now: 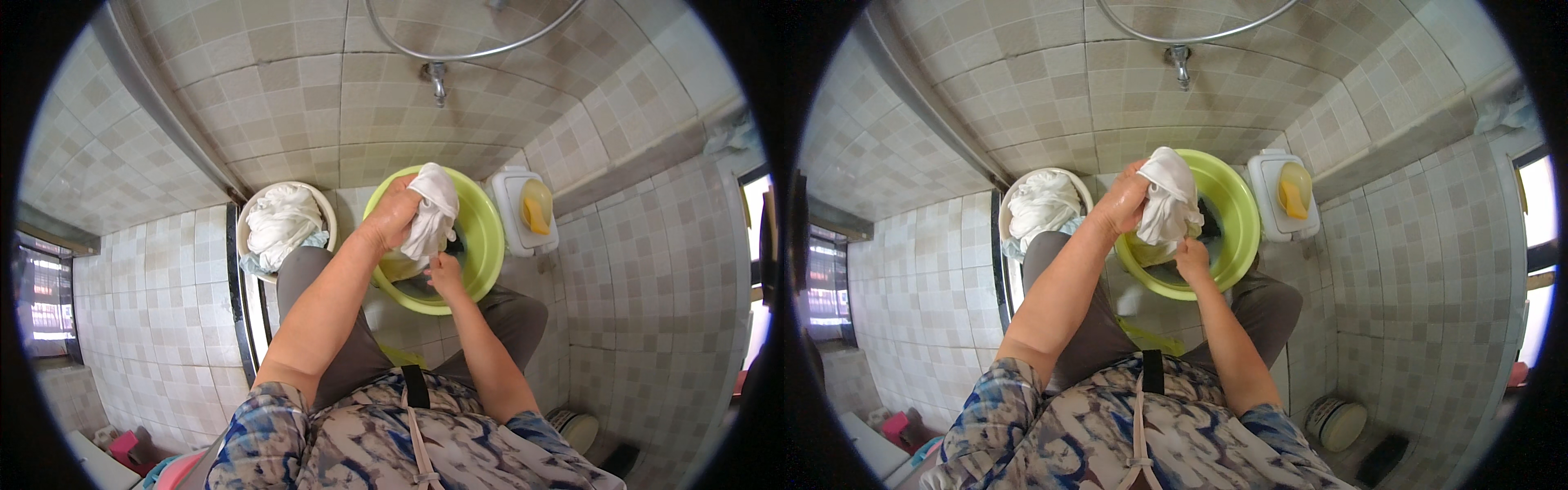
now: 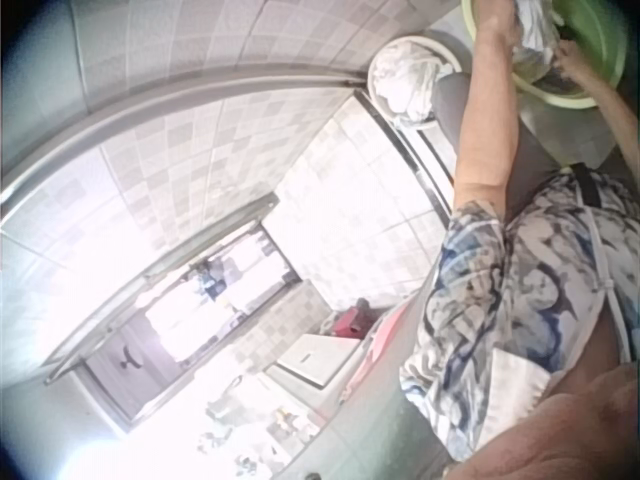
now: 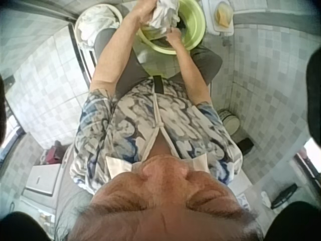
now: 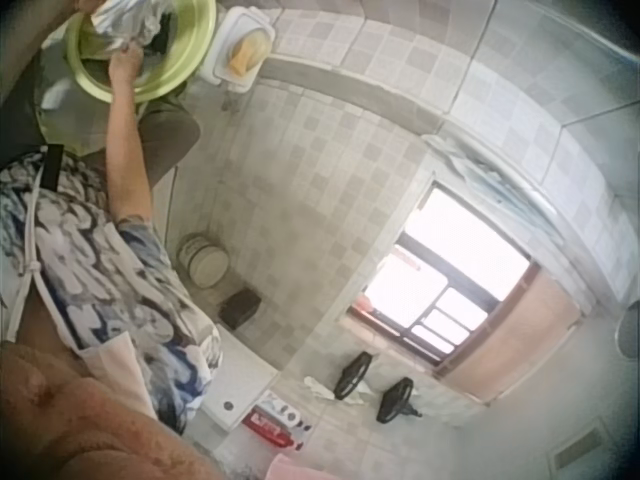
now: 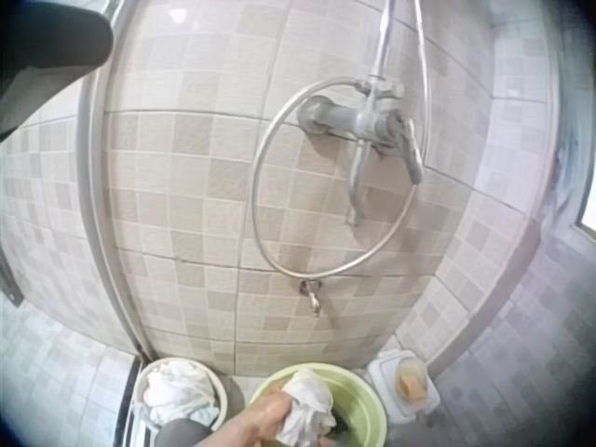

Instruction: The person washes clothes by hand in a green basin filled with water. They scrub a white cloth with a bar of soap, rinse it, and wring it out repeatedly.

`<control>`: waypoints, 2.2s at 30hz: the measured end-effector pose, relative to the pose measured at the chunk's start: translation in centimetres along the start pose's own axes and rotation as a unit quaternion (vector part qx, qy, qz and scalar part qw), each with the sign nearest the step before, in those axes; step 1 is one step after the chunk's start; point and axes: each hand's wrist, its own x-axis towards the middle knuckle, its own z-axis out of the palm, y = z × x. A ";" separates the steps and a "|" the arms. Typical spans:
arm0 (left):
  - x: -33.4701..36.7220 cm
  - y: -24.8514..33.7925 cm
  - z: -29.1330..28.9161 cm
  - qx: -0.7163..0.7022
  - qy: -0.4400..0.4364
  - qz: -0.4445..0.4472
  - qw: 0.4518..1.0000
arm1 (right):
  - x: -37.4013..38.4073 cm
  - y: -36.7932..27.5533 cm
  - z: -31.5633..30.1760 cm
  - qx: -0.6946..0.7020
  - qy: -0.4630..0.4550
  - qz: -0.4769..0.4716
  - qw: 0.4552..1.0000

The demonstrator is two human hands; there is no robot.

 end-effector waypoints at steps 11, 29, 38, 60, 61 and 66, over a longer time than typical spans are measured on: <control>1.5 0.8 -1.6 0.015 0.105 0.055 0.993 | -6.3 -7.6 -6.8 0.531 -0.001 0.004 0.848; 1.3 -0.4 -1.6 0.679 0.212 0.065 0.700 | -8.0 -16.0 -12.2 0.658 -0.067 -0.141 0.737; 0.0 0.4 -1.7 0.727 0.060 -0.006 0.684 | -6.1 -15.9 -12.4 0.695 0.050 -0.060 0.715; -0.3 -4.1 -3.0 0.206 0.163 -0.035 0.964 | -4.1 -6.2 -8.3 0.440 -0.084 -0.004 0.894; -0.3 -4.2 -3.0 0.207 0.164 -0.046 0.963 | -4.1 -5.5 -7.5 0.385 -0.091 0.011 0.918; -0.4 -5.3 -2.8 0.109 0.182 -0.054 0.976 | -4.2 -4.2 -4.4 -0.082 -0.081 -0.195 0.974</control>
